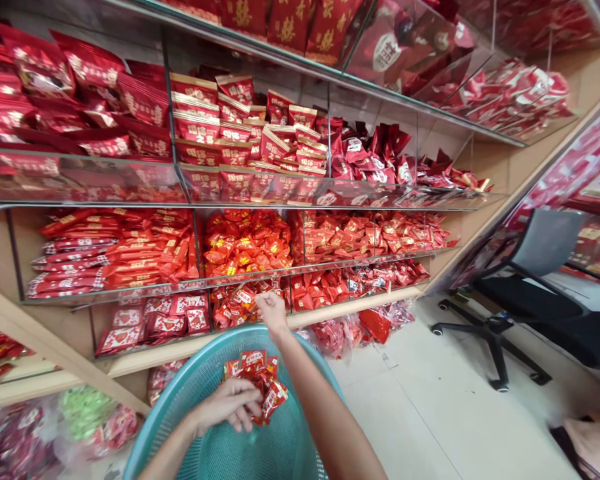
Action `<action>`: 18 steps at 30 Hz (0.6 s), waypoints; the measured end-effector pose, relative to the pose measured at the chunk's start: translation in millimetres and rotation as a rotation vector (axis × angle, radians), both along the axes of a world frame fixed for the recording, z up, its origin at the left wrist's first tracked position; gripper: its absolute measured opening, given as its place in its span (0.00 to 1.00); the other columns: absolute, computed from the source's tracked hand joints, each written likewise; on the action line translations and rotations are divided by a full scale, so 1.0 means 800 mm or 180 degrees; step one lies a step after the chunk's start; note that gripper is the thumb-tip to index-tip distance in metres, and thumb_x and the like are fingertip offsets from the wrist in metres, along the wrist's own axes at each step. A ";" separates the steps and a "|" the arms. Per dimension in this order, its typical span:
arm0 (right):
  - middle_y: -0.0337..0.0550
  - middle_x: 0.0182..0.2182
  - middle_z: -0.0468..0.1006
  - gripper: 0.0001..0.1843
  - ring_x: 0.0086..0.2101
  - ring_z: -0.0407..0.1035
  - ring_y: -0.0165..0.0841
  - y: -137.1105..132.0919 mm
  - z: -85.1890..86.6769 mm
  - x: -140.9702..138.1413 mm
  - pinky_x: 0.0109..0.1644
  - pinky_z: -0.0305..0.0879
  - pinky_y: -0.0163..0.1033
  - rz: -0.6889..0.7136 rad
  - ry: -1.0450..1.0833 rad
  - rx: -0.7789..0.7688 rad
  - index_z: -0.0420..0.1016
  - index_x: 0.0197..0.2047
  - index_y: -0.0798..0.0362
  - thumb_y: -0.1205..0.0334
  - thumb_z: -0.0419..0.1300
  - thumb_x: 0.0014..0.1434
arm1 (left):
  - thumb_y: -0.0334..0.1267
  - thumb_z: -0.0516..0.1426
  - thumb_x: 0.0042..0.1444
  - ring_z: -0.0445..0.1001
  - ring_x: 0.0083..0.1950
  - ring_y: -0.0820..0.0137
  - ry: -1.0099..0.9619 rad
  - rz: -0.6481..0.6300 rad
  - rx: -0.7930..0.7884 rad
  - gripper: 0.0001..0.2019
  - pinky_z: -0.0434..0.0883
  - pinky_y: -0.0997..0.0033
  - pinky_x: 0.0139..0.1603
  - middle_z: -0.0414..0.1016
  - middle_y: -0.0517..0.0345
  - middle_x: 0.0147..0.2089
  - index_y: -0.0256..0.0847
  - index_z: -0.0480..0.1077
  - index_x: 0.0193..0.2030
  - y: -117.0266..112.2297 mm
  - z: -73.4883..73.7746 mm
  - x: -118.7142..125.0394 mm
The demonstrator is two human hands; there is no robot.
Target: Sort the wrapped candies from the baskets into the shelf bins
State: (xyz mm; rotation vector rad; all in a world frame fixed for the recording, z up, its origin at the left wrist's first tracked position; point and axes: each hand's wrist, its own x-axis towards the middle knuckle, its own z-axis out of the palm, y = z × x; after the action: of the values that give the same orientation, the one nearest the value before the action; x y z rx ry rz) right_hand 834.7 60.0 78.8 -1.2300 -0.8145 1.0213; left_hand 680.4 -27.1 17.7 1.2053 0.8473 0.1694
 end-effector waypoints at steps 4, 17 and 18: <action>0.35 0.22 0.71 0.18 0.26 0.64 0.28 -0.059 0.005 0.035 0.33 0.61 0.35 0.0481 -0.0277 0.0065 0.71 0.26 0.53 0.48 0.67 0.41 | 0.57 0.58 0.44 0.76 0.28 0.70 -0.0468 0.1476 0.0458 0.23 0.70 0.76 0.24 0.79 0.50 0.33 0.35 0.70 0.34 0.021 0.009 -0.005; 0.40 0.26 0.76 0.14 0.29 0.67 0.31 -0.143 -0.029 0.040 0.35 0.61 0.36 0.1234 -0.0629 -0.0012 0.73 0.28 0.54 0.50 0.62 0.51 | 0.47 0.59 0.47 0.75 0.34 0.68 -0.0533 0.1701 0.1454 0.14 0.71 0.71 0.38 0.80 0.55 0.34 0.38 0.75 0.32 0.024 0.030 0.002; 0.40 0.26 0.76 0.14 0.29 0.67 0.31 -0.144 -0.030 0.040 0.35 0.61 0.36 0.1213 -0.0618 -0.0012 0.74 0.28 0.54 0.51 0.62 0.50 | 0.47 0.59 0.48 0.75 0.34 0.68 -0.0526 0.1685 0.1492 0.13 0.71 0.71 0.38 0.80 0.56 0.33 0.38 0.75 0.32 0.024 0.030 0.002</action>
State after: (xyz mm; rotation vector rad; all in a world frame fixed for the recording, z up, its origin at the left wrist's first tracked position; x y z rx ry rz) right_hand 867.0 -55.1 54.5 -1.2154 -1.2321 1.2185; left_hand 682.1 -8.2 41.5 1.3495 0.9969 0.9274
